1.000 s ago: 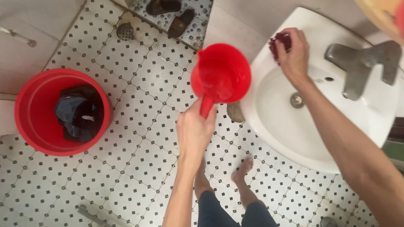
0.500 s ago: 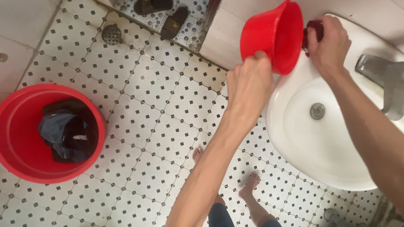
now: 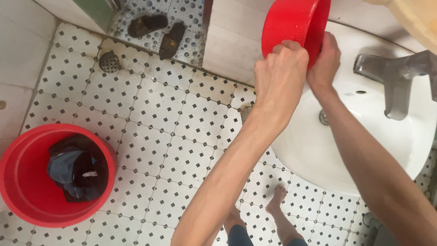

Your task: The person repeatedly scoops water from a red bucket into a red jug and pours it into the sink basin. They use a dark scrubbing pad to wipe the basin and faucet area while intermittently refilling the jug from the tap.

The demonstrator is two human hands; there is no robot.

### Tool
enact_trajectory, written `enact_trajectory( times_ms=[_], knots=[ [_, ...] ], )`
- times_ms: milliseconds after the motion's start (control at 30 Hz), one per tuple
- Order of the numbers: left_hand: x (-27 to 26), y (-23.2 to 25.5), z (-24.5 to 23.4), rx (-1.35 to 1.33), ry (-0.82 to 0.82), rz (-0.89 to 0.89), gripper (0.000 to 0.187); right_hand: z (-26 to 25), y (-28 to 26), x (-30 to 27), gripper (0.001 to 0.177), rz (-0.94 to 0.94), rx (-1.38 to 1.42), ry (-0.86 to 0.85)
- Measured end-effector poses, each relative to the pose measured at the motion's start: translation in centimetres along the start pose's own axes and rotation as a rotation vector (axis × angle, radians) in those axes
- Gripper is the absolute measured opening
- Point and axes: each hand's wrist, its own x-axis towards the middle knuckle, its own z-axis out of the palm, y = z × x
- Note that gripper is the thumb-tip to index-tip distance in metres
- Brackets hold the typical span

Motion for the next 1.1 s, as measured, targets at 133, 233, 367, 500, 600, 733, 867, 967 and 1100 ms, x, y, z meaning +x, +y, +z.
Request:
enact_trajectory(
  times_ms=[133,233,367,500,600,733,867,967,1100],
  knots=[
    [0.1,1.5,0.4,0.055,0.003,0.047,0.019,0.3,0.7,-0.6,0.01,0.286,0.14,0.024],
    [0.6,1.5,-0.3,-0.08,-0.09,-0.037,0.013,0.8,2.6,-1.4,0.015,0.219,0.055,0.048],
    [-0.3,0.4,-3.0,-0.36,-0.204,-0.275,0.021,0.4,5.5,-1.5,0.02,0.151,0.049,0.204],
    [-2.1,-0.1,-5.6,-0.444,-0.241,-0.408,0.026,-1.1,5.4,-0.6,0.018,0.205,-0.077,0.164],
    [-3.7,-0.5,-7.8,-0.496,-0.175,-0.432,0.03,-1.6,2.2,-3.8,0.027,-0.027,-0.259,0.077],
    [-5.9,0.2,-10.7,-0.426,-0.225,-0.574,0.028,-2.3,0.6,-7.8,0.029,-0.154,-0.154,0.006],
    [-8.0,0.6,-13.4,-0.402,-0.259,-0.749,0.036,-3.4,3.8,-4.5,0.019,-0.031,-0.247,0.008],
    [-9.7,1.5,-14.4,-0.318,-0.236,-0.832,0.037,-2.8,4.1,-2.9,0.017,0.15,-0.208,0.075],
    [-12.0,3.0,-14.0,-0.366,-0.165,-0.871,0.04,-2.0,2.4,-6.4,0.016,0.042,-0.081,0.009]
  ],
)
